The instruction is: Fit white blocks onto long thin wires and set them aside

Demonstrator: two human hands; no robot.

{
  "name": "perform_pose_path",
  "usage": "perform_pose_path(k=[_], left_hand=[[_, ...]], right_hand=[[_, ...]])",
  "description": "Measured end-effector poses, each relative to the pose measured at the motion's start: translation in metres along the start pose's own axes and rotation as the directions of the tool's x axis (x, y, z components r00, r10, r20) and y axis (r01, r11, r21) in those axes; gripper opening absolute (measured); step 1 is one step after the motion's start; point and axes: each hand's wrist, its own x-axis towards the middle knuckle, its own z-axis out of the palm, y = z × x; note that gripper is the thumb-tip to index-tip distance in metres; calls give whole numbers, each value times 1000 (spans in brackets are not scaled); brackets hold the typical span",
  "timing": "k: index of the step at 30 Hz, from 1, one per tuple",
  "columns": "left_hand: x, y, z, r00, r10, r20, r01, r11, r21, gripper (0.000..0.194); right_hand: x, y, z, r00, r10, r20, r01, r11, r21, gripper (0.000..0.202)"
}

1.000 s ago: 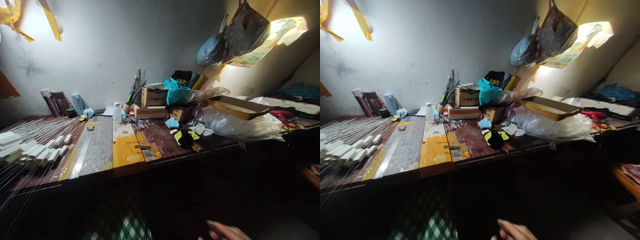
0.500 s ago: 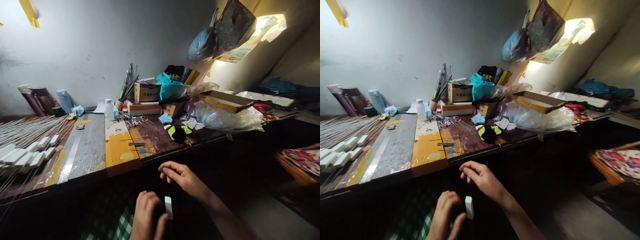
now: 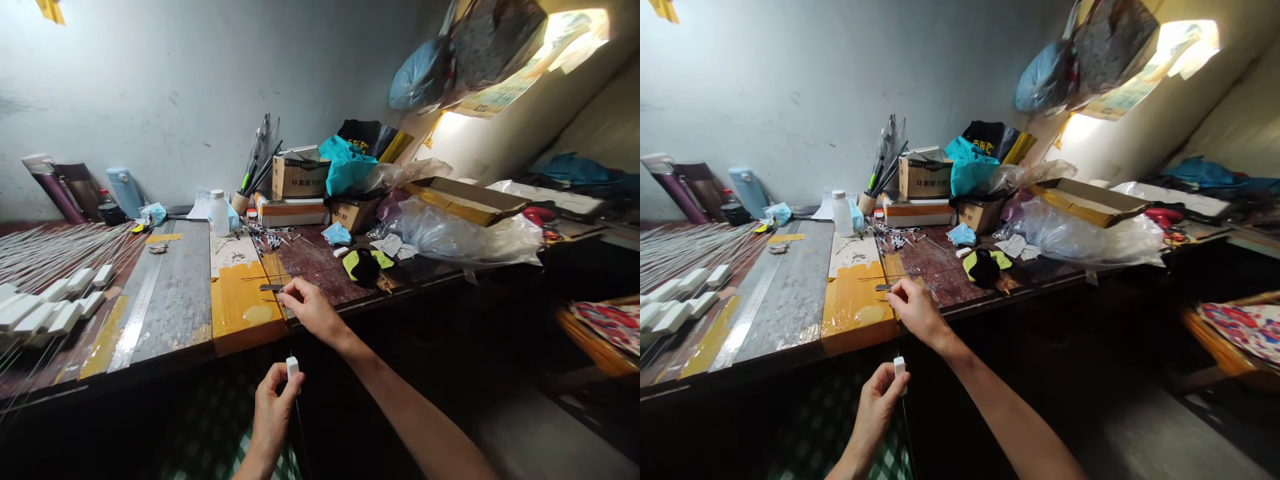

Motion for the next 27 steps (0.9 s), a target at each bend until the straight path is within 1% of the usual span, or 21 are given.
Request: perform_pose_path(k=[2, 4, 7, 10, 13, 15, 16, 18, 20, 22, 24, 27], left_hand=[[5, 2, -2, 1000, 3, -31, -3, 1000, 9, 24], [11, 6, -4, 999, 12, -40, -11, 1000, 9, 22], [18, 14, -7, 999, 12, -50, -14, 999, -46, 22], [23, 22, -9, 996, -20, -81, 12, 995, -102, 26], [26, 28, -11, 994, -37, -99, 27, 995, -99, 30], [28, 31, -11, 994, -39, -102, 29, 995, -97, 32], [29, 33, -11, 994, -39, -105, 29, 995, -96, 32], [31, 34, -12, 993, -40, -114, 29, 995, -94, 33], [32, 34, -12, 992, -40, -120, 29, 995, -93, 32], [32, 32, -14, 992, -38, -122, 27, 995, -94, 31], [31, 30, -15, 992, -37, -124, 25, 995, -95, 30], [28, 27, -17, 992, -35, -123, 23, 995, -99, 29]], right_hand=[[14, 2, 7, 999, -18, -31, 18, 1000, -19, 11], [28, 3, 13, 998, -33, -49, 32, 999, -20, 13], [46, 3, 21, 998, -50, -47, 50, 999, 5, 12], [59, 0, 24, 997, -67, 23, 65, 995, 72, 11], [68, -4, 24, 987, -67, 144, 46, 988, 145, 10], [72, -6, 23, 977, -59, 204, 24, 985, 172, 9], [74, -7, 23, 975, -55, 216, 15, 983, 181, 8], [75, -6, 23, 980, -45, 194, 7, 981, 193, 6], [69, -4, 22, 991, -34, 129, 7, 979, 203, 9], [53, 0, 19, 998, -19, 54, 7, 979, 204, 14], [27, 5, 15, 1000, 2, -12, 0, 981, 193, 17], [-23, 16, 12, 995, 55, -79, -41, 985, 167, 22]])
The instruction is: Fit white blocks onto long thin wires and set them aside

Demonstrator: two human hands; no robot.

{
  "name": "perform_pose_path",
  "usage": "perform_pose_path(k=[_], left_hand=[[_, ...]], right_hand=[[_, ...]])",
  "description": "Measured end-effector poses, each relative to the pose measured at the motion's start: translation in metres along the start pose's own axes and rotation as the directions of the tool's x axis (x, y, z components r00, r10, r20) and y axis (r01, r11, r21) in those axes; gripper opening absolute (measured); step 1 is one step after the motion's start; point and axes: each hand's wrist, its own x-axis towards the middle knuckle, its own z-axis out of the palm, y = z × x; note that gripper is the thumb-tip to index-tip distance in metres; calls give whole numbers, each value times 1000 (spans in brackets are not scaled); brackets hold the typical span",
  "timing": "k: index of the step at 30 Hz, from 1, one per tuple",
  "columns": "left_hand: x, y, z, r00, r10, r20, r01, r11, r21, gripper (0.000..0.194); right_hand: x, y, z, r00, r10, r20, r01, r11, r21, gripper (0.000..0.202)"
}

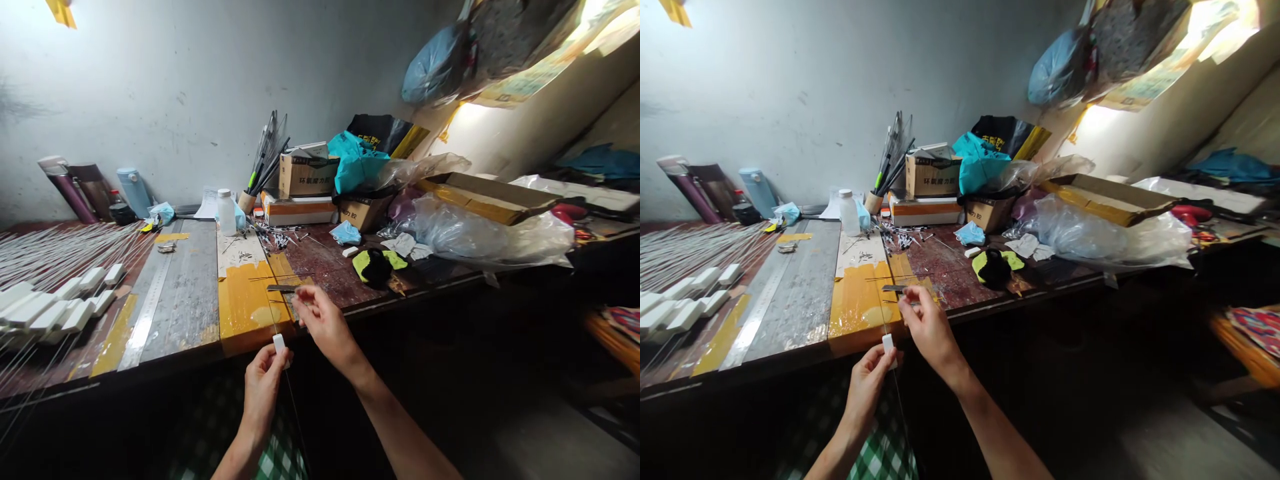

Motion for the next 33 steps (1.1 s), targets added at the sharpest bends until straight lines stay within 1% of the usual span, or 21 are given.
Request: perform_pose_path(k=[1, 3, 6, 9, 11, 14, 16, 19, 21, 23, 26, 28, 31, 33], left_hand=[[-1, 0, -1, 1000, 0, 2, 0, 1000, -1, 28], [-1, 0, -1, 1000, 0, 6, 0, 1000, 1, 27], [0, 1, -1, 1000, 3, 7, -3, 1000, 3, 26], [0, 1, 0, 1000, 5, -5, -5, 1000, -1, 26], [-1, 2, 1, 1000, 3, -15, -3, 1000, -3, 26], [-3, 3, 3, 1000, -4, -23, 4, 1000, -9, 26], [-3, 4, 3, 1000, -8, -21, 8, 1000, -18, 27], [-4, 5, 2, 1000, -17, -16, 17, 999, -34, 29], [-4, 5, 1, 1000, -25, -17, 25, 999, -40, 30], [-5, 6, 0, 999, -32, -21, 31, 999, -41, 29], [-6, 8, -1, 999, -33, -29, 31, 999, -43, 29], [-6, 9, -1, 999, -31, -35, 29, 998, -48, 29], [-5, 11, -1, 999, -28, -46, 25, 998, -54, 30], [-5, 12, -1, 999, -24, -49, 21, 998, -56, 31]], right_hand=[[-18, 5, -2, 1000, 25, -6, -25, 1000, -9, 23], [-51, 17, -3, 992, 128, 3, -128, 991, -39, 24], [-95, 38, 5, 961, 269, 68, -264, 962, -73, 27], [-126, 55, 18, 934, 344, 93, -336, 938, -88, 25], [-139, 64, 27, 918, 383, 98, -379, 924, -60, 23], [-149, 70, 35, 900, 424, 98, -422, 906, -38, 21], [-151, 70, 37, 911, 406, 77, -403, 914, -55, 22], [-150, 64, 35, 937, 345, 48, -341, 937, -78, 26], [-149, 59, 32, 946, 320, 60, -314, 945, -86, 30], [-148, 54, 30, 944, 316, 92, -309, 947, -88, 32], [-148, 51, 30, 926, 350, 142, -343, 936, -73, 36], [-149, 53, 31, 913, 380, 150, -376, 925, -57, 32], [-152, 57, 32, 911, 403, 87, -400, 915, -45, 25], [-154, 59, 32, 910, 411, 63, -409, 912, -41, 25]])
